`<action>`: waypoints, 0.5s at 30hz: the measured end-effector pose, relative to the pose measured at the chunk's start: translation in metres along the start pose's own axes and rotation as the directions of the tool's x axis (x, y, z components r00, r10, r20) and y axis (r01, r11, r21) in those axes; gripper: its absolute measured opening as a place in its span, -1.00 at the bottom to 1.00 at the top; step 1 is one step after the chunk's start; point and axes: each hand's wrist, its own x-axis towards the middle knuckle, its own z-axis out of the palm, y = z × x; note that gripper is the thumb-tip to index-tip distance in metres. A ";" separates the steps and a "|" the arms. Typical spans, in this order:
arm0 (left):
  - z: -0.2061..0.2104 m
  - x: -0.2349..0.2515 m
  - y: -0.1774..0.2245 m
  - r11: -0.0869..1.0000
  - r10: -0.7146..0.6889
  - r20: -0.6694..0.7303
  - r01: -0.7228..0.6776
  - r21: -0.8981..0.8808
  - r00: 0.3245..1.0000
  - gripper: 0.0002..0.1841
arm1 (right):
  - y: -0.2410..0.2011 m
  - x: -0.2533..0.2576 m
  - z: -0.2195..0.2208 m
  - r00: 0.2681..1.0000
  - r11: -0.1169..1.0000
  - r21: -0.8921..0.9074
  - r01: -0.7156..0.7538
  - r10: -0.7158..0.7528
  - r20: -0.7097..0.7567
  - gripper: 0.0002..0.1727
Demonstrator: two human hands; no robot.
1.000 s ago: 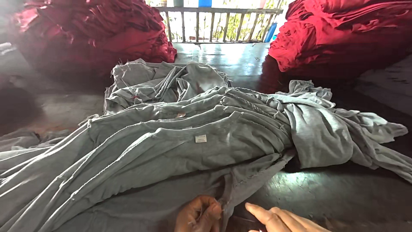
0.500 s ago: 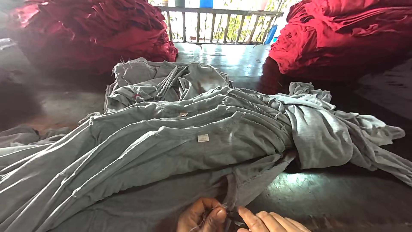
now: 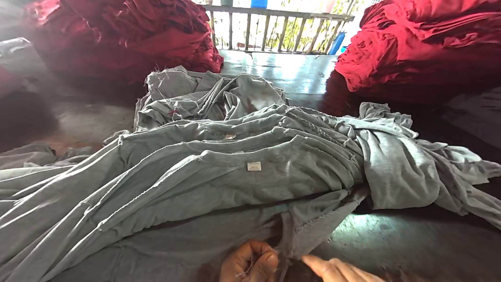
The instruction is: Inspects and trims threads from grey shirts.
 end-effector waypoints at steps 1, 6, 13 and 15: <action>0.001 0.000 0.000 1.000 0.004 -0.003 -0.004 -0.006 1.000 -0.77 | -0.003 -0.001 0.004 0.999 0.999 -0.044 0.028 -0.029 -0.026 -0.69; 0.001 -0.001 0.004 1.000 0.009 0.010 -0.009 -0.014 1.000 -0.77 | -0.011 -0.005 0.012 0.994 0.980 -0.186 0.070 -0.085 -0.072 -0.70; 0.004 -0.003 0.006 0.999 0.035 0.027 -0.034 -0.024 0.999 -0.78 | -0.016 -0.007 0.007 0.993 0.975 -0.214 0.066 -0.085 -0.080 -0.69; 0.003 -0.003 0.005 0.999 0.046 0.038 -0.045 -0.023 0.998 -0.79 | -0.016 -0.007 0.010 0.990 0.974 -0.217 0.062 -0.087 -0.109 -0.69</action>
